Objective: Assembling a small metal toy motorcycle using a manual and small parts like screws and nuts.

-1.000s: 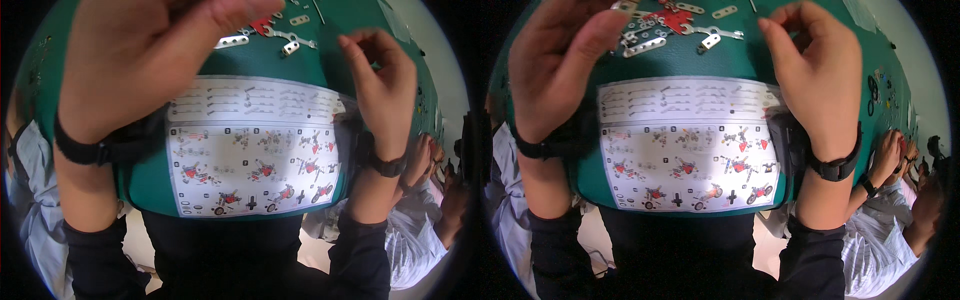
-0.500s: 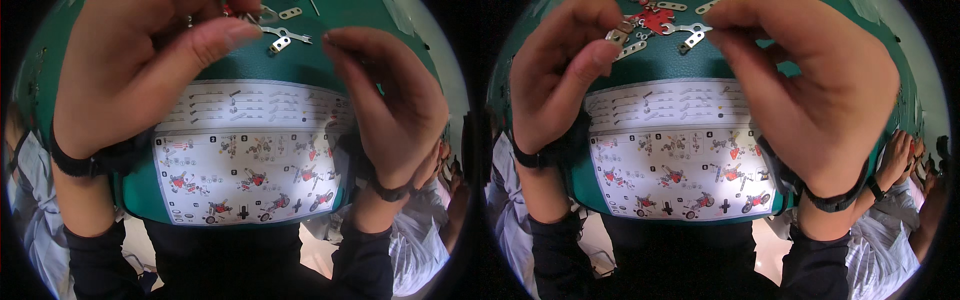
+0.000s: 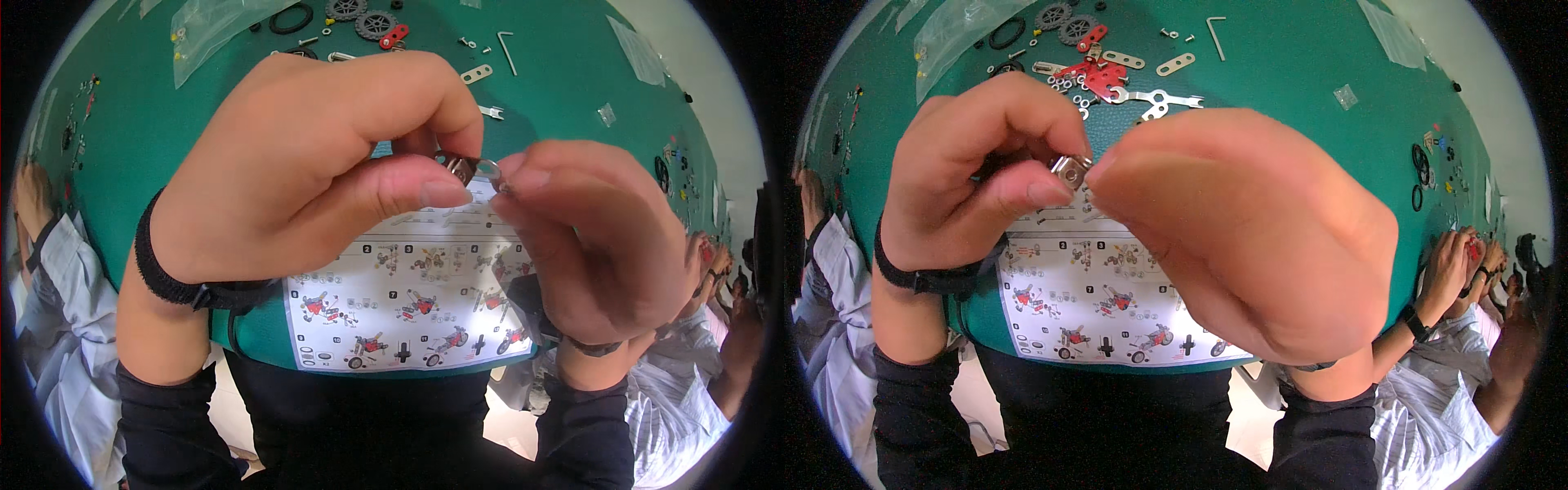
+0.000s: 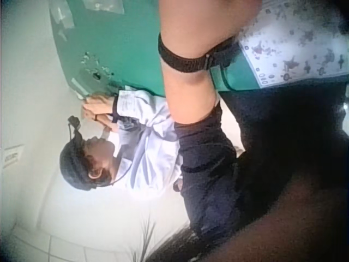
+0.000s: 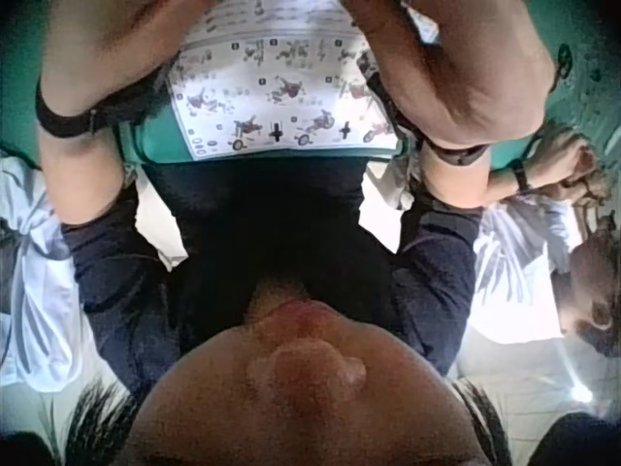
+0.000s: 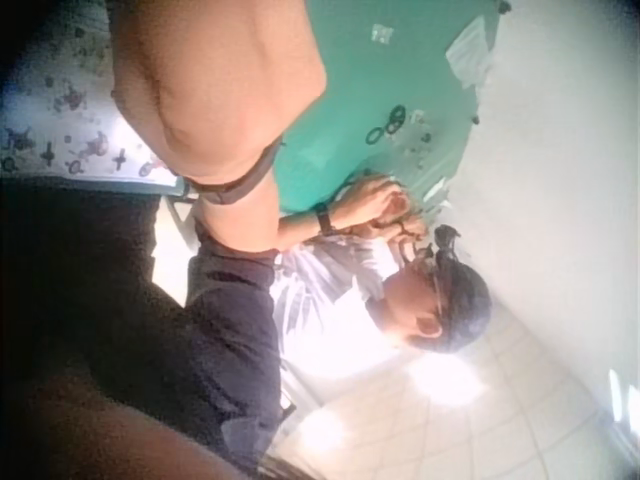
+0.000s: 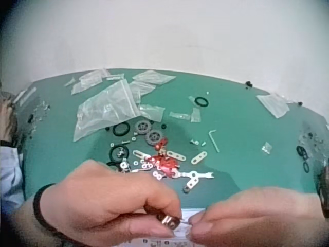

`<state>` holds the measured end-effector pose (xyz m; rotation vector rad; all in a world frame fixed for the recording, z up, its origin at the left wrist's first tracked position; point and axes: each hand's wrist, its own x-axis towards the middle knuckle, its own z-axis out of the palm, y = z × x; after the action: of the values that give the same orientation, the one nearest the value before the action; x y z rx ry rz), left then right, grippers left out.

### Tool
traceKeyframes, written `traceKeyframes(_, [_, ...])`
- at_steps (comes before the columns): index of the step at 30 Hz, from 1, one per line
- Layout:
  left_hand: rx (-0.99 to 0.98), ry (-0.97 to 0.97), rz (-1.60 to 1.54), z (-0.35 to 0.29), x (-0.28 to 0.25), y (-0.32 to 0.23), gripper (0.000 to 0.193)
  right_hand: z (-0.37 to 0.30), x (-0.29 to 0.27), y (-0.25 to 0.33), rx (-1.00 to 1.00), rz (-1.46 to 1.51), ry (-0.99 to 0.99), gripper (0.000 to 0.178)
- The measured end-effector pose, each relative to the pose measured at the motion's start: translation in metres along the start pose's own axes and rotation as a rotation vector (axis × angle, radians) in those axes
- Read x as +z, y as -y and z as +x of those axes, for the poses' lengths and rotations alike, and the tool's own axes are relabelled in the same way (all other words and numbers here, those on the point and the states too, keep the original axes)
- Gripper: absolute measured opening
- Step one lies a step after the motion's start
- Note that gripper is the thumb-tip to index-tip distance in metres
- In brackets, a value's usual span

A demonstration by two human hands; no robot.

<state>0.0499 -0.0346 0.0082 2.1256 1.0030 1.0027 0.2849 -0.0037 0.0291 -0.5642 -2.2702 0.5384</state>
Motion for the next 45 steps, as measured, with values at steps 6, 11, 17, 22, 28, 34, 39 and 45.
traceKeyframes(6, [-0.163,-0.004,-0.312,0.000,0.002,-0.008,0.018,0.004,-0.001,0.003,-0.069,0.011,0.011,0.031])
traceKeyframes(11, [-0.351,0.081,-0.634,0.002,0.001,-0.012,0.015,0.005,-0.005,0.007,-0.078,-0.053,0.080,0.030])
traceKeyframes(17, [-0.368,0.149,-0.668,0.001,0.000,-0.015,0.010,0.004,0.000,0.003,-0.141,-0.083,0.085,0.030])
traceKeyframes(22, [-0.407,0.195,-0.735,0.002,-0.002,-0.014,0.011,0.002,0.005,0.001,-0.152,-0.065,0.074,0.030])
traceKeyframes(28, [-0.410,0.165,-0.816,0.002,0.001,-0.013,0.018,0.003,0.010,0.005,-0.224,-0.136,0.059,0.033])
traceKeyframes(34, [-0.458,0.156,-0.839,0.000,0.000,-0.015,0.017,0.008,0.009,0.018,-0.193,-0.214,0.112,0.034])
traceKeyframes(39, [-0.398,0.261,-0.697,0.004,-0.003,-0.011,0.015,0.004,0.009,0.024,-0.137,-0.205,0.129,0.037])
traceKeyframes(45, [-0.484,0.233,-0.819,-0.002,0.002,-0.013,0.012,0.005,0.011,0.025,-0.161,-0.202,0.108,0.037])
